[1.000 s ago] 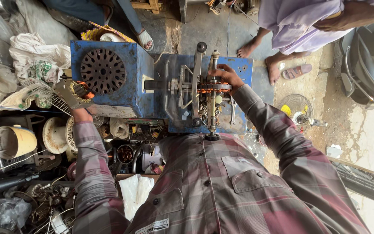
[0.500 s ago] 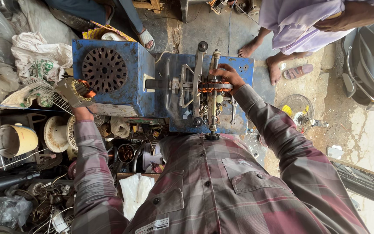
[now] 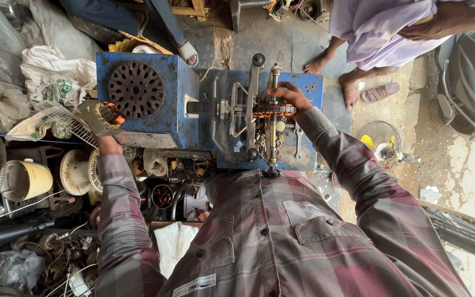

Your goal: The person operates a blue coil winding machine, holding a fan motor stator in place with one hand while turning a crank with the other to wind copper wire around the stator core. The person repeatedly adjusts the stator and the wire during the process.

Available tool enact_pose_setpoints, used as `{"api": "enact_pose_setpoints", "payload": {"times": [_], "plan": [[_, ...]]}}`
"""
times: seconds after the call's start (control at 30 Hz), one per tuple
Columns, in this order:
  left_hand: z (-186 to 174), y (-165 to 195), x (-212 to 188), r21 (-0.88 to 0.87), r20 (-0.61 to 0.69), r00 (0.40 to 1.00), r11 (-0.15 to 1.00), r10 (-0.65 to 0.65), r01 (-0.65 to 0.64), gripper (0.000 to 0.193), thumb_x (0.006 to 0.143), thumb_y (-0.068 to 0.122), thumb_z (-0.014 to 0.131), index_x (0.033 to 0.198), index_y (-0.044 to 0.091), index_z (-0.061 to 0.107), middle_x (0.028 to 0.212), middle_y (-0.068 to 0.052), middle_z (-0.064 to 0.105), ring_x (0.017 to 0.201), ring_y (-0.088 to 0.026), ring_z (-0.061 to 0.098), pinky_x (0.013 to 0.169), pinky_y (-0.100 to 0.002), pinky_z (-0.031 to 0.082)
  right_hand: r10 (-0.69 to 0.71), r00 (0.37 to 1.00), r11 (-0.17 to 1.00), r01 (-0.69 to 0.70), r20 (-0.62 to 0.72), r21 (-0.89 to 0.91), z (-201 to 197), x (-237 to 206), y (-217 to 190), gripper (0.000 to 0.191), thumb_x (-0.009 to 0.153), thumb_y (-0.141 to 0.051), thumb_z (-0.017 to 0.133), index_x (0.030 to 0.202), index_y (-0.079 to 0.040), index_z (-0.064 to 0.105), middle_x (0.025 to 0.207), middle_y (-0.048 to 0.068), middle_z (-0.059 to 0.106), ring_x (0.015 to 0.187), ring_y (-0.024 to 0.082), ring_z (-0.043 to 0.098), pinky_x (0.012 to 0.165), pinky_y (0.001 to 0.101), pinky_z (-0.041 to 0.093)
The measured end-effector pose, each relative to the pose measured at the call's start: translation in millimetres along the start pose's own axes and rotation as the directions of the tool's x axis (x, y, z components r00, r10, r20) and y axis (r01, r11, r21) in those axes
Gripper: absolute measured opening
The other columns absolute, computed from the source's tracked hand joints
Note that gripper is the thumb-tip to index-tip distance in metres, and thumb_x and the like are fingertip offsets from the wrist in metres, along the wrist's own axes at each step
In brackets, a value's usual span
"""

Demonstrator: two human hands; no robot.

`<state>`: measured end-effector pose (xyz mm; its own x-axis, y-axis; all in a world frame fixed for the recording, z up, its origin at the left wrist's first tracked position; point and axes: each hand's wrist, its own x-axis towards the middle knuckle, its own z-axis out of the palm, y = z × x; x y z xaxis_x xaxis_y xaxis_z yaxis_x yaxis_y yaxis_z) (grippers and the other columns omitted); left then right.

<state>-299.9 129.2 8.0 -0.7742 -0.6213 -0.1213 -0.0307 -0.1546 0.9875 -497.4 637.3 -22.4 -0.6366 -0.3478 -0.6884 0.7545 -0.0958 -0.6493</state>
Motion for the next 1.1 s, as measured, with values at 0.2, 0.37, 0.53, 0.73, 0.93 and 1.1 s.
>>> {"api": "enact_pose_setpoints", "payload": {"times": [0.2,0.37,0.53,0.73,0.93,1.1], "plan": [[0,-3,1,-0.001,-0.006,1.000,1.000,0.001,-0.001,0.058,0.108,0.059,0.044,0.137,0.011,0.060,0.124,-0.006,0.070,0.107,-0.018,0.068,0.094,-0.037,0.056,-0.002,1.000,1.000,0.002,0.005,0.004,-1,3,2,0.081,0.068,-0.018,0.092,0.137,-0.002,0.052,0.107,0.015,0.072,0.087,0.027,0.073,0.072,0.0425,0.065],[4,-1,4,-0.008,-0.010,1.000,1.000,0.005,-0.006,0.055,0.109,0.057,0.046,0.135,0.011,0.061,0.122,-0.005,0.070,0.105,-0.017,0.068,0.092,-0.037,0.056,-0.027,0.999,1.000,0.027,0.024,0.013,-2,5,0,0.080,0.067,-0.018,0.091,0.136,-0.001,0.053,0.109,0.017,0.072,0.089,0.028,0.074,0.075,0.0420,0.065],[3,-1,4,0.103,-0.056,0.998,0.995,0.000,0.006,0.063,0.106,0.064,0.040,0.132,0.012,0.064,0.120,-0.004,0.072,0.105,-0.013,0.071,0.094,-0.032,0.057,-0.026,1.000,0.999,0.026,0.017,0.025,-1,10,1,0.080,0.069,-0.017,0.091,0.137,0.000,0.052,0.109,0.016,0.071,0.090,0.027,0.073,0.076,0.0412,0.064],[1,-5,6,0.068,-0.074,0.997,0.997,-0.027,0.032,0.067,0.102,0.067,0.039,0.137,0.015,0.062,0.120,-0.002,0.071,0.107,-0.012,0.070,0.093,-0.031,0.057,-0.027,0.999,0.998,0.026,0.017,0.055,0,11,1,0.079,0.069,-0.014,0.090,0.136,0.001,0.051,0.108,0.015,0.072,0.089,0.027,0.074,0.076,0.0405,0.065],[4,-2,3,0.047,-0.034,0.999,0.999,0.028,-0.027,0.072,0.105,0.069,0.043,0.143,0.009,0.058,0.128,-0.007,0.068,0.115,-0.016,0.068,0.101,-0.034,0.056,-0.025,0.999,0.999,0.024,0.022,0.044,2,5,-3,0.074,0.071,-0.014,0.090,0.133,0.000,0.054,0.106,0.015,0.071,0.085,0.026,0.072,0.072,0.0403,0.064],[7,3,4,0.017,-0.085,0.996,1.000,-0.023,0.025,0.076,0.100,0.070,0.044,0.149,0.013,0.049,0.136,-0.004,0.065,0.124,-0.015,0.066,0.105,-0.035,0.055,-0.029,0.999,0.998,0.027,0.028,0.051,4,3,-5,0.071,0.069,-0.014,0.091,0.130,-0.001,0.056,0.105,0.014,0.072,0.084,0.024,0.073,0.073,0.0382,0.065]]}}
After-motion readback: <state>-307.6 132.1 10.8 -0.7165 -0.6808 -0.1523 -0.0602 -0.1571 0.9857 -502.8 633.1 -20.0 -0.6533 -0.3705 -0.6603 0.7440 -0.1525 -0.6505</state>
